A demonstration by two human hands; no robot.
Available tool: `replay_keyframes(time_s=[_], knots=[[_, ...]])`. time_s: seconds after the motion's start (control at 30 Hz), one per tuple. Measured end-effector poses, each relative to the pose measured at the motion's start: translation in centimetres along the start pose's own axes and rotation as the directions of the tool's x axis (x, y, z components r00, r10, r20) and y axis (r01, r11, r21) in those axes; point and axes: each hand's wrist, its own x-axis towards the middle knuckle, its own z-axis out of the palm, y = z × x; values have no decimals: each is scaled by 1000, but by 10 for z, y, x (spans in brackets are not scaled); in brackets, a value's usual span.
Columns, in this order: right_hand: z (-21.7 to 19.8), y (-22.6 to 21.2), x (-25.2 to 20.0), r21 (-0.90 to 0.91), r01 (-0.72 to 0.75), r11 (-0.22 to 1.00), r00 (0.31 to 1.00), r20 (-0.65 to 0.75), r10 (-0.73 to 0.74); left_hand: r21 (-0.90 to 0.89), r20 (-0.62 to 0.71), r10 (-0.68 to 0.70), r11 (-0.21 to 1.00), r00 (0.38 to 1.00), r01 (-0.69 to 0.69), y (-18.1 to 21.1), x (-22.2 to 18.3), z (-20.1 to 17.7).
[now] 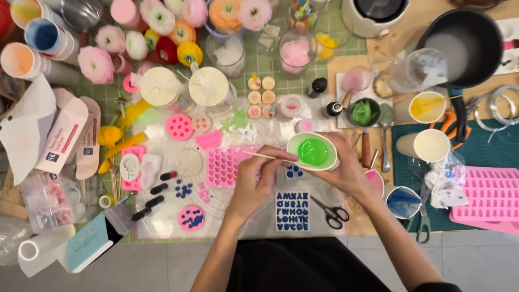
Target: Mix liquid dyes into containers of wax using a wooden stirrer.
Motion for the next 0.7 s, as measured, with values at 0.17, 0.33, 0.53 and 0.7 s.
replay_keyframes(time_s=[0.17,0.33,0.53,0.7], knots=[[3,17,22,11,-22,1000,1000,11,22,63,-18,76,995,997,-75,-9,25,-10],[1,33,31,-18,-41,999,999,18,41,100,7,117,988,993,-117,-24,46,-16],[-9,54,38,-100,-168,981,986,-13,167,-204,-145,79,973,986,-108,-48,74,-25],[-14,63,40,-181,-259,949,965,-76,249,-305,-286,80,937,955,-170,-57,92,-27]])
